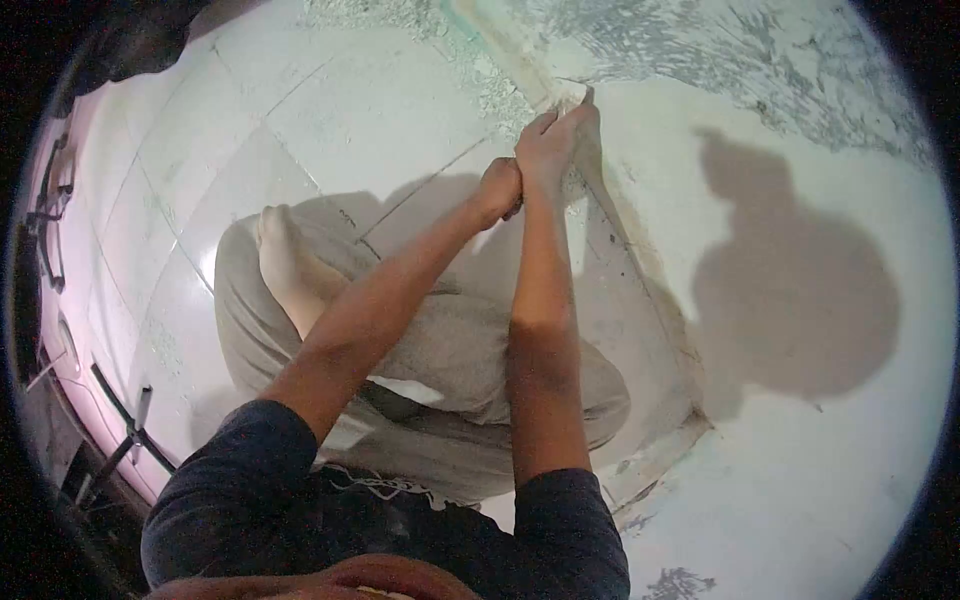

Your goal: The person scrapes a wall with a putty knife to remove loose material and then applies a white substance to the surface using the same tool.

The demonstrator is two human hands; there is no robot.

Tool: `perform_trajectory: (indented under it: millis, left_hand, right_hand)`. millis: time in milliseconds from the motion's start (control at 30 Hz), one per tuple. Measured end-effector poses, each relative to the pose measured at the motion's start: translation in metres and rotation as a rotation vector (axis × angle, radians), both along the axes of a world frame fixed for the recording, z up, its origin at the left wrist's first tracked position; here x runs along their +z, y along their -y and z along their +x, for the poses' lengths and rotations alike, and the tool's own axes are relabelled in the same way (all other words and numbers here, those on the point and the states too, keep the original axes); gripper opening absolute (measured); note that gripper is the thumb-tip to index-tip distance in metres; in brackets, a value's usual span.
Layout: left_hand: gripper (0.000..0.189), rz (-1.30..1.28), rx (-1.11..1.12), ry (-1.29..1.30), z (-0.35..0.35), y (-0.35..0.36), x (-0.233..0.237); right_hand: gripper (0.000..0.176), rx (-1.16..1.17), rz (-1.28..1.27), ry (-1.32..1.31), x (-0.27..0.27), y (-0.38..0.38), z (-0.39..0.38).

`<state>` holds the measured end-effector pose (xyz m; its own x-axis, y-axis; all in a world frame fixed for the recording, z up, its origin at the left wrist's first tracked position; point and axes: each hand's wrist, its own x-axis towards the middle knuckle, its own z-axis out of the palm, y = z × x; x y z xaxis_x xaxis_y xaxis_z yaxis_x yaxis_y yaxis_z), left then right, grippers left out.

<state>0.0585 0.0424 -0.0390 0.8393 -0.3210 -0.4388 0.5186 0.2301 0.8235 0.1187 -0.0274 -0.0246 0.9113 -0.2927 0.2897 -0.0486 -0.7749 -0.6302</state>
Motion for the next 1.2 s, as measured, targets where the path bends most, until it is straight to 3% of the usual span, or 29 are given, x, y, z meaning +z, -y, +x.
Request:
perform_trajectory:
  millis: [33,67,100,133,200,267,333,367,467,500,533,600,667,733,767,800,900,1000,1067,1133,1200]
  left_hand:
    - [0.041,0.013,0.106,-0.044,0.0,0.007,0.003]
    - [0.042,0.024,0.215,-0.088,0.0,0.013,0.001]
    - [0.041,0.186,0.021,0.13,0.008,0.007,-0.005]
    - [0.041,0.192,0.02,0.139,0.011,0.005,-0.004]
    - [0.037,-0.212,0.302,-0.092,0.03,-0.01,0.005]
    - [0.037,-0.137,0.224,-0.111,0.022,-0.02,-0.001]
    - [0.04,-0.475,0.556,-0.277,0.012,0.001,-0.016]
    - [0.043,-0.486,0.634,-0.166,0.011,0.012,-0.027]
    - [0.046,-0.473,0.503,-0.198,-0.009,0.022,-0.005]
    - [0.043,-0.379,0.508,-0.216,-0.015,0.028,0.008]
    - [0.043,-0.397,0.508,-0.219,-0.018,0.032,0.007]
    - [0.039,-0.32,0.225,-0.251,-0.025,0.039,0.003]
    - [0.04,-0.361,0.247,-0.233,-0.028,0.043,0.009]
    - [0.041,-0.43,-0.005,-0.235,-0.029,0.035,0.007]
    - [0.04,-0.468,-0.007,-0.293,-0.028,0.035,0.008]
    - [0.04,-0.474,-0.002,-0.29,-0.027,0.032,0.008]
    - [0.041,-0.582,-0.101,-0.357,-0.022,0.019,0.022]
    - [0.042,-0.555,-0.099,-0.368,-0.012,0.015,0.021]
    - [0.041,-0.596,-0.097,-0.366,-0.013,0.014,0.02]
    - [0.041,-0.579,-0.092,-0.344,-0.013,0.015,0.019]
    - [0.041,-0.596,-0.089,-0.362,-0.015,0.016,0.017]
  right_hand:
    - [0.059,0.07,0.117,-0.058,-0.004,0.006,0.007]
    - [0.059,0.129,0.039,-0.047,0.01,0.002,0.008]
    - [0.059,0.187,-0.037,-0.031,0.024,-0.002,0.008]
    - [0.059,0.185,-0.031,-0.022,0.034,-0.014,0.012]
    - [0.058,0.165,-0.031,-0.04,0.045,-0.041,0.032]
    - [0.057,0.239,-0.049,-0.111,0.026,-0.052,0.035]
    - [0.057,0.351,-0.162,-0.247,0.02,-0.048,0.023]
    - [0.056,0.35,-0.15,-0.342,0.023,-0.046,0.017]
    - [0.055,0.238,-0.094,-0.419,0.031,-0.029,-0.002]
    - [0.053,0.21,-0.125,-0.229,0.033,-0.021,-0.011]
    - [0.053,0.21,-0.142,-0.23,0.037,-0.014,-0.017]
    - [0.052,0.081,-0.055,-0.182,0.047,0.001,-0.028]
    - [0.053,0.081,-0.063,-0.113,0.053,0.008,-0.035]
    - [0.053,0.071,-0.064,-0.09,0.055,0.01,-0.038]
    - [0.056,0.087,-0.343,0.138,0.054,0.011,-0.038]
    - [0.056,0.093,-0.347,0.141,0.056,0.014,-0.036]
    - [0.056,0.105,0.05,-0.107,0.054,0.014,-0.03]
    - [0.055,0.042,-0.18,-0.218,0.083,-0.006,-0.03]
    - [0.056,0.046,-0.172,-0.249,0.082,-0.007,-0.028]
    - [0.033,0.011,-0.248,-0.049,0.073,-0.006,-0.026]
    - [0.032,0.035,-0.295,-0.035,0.07,-0.003,-0.025]
